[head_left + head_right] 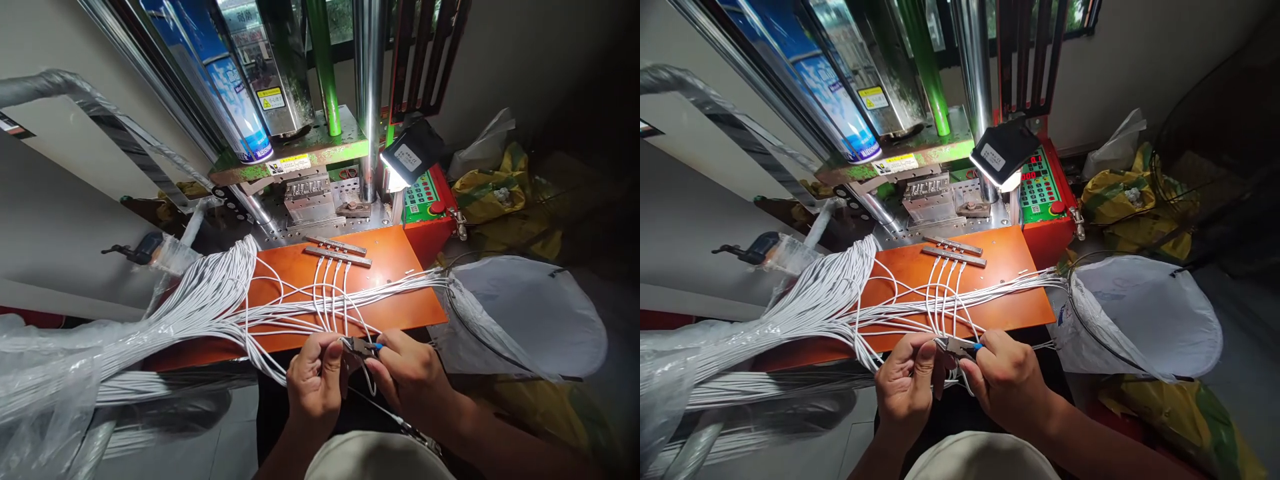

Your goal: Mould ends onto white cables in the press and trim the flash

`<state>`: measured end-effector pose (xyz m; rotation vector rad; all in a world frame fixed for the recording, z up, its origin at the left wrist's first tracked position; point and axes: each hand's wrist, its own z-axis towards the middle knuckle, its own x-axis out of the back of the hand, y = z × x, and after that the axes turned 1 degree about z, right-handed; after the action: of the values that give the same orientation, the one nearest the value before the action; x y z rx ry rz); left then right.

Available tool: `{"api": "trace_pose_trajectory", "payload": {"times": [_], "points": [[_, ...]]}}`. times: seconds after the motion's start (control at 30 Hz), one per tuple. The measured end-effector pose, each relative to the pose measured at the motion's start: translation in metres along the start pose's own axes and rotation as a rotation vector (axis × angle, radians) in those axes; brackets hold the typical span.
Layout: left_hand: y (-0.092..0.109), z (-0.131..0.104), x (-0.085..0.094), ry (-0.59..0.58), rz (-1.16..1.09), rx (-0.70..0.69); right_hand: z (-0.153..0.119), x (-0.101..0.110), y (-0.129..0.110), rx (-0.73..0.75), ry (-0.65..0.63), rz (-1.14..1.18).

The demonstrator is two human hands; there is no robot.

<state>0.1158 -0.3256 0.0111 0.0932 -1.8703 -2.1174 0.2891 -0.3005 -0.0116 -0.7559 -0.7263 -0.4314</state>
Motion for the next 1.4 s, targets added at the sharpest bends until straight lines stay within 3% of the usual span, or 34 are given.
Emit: {"api": "trace_pose_trajectory", "payload": {"times": [0.23,0.37,0.53,0.9,1.2,1.4], "points": [[-0.004,-0.001,-0.005,0.005,0.004,0.007,-0.008,-0.004,0.008,-0.021,-0.064,0.161],[-0.002,-0.001,-0.011,0.018,-0.104,0.050,-0.013,-0.001,0.012,-0.029,-0.089,0.237],[0.004,0.000,-0.017,0.041,-0.243,0.117,-0.014,0.005,0.013,-0.091,-0.006,0.037],[-0.017,0.002,-0.011,0.008,-0.137,-0.065,-0.002,0.013,0.003,-0.045,-0.003,-0.187],[-0.008,0.000,-0.015,0.064,-0.188,0.012,0.002,0.011,0.005,0.011,-0.034,-0.185],[-0.020,0.000,-0.007,-0.010,-0.216,0.036,-0.002,0.008,0.013,0.018,-0.052,-0.106]]}}
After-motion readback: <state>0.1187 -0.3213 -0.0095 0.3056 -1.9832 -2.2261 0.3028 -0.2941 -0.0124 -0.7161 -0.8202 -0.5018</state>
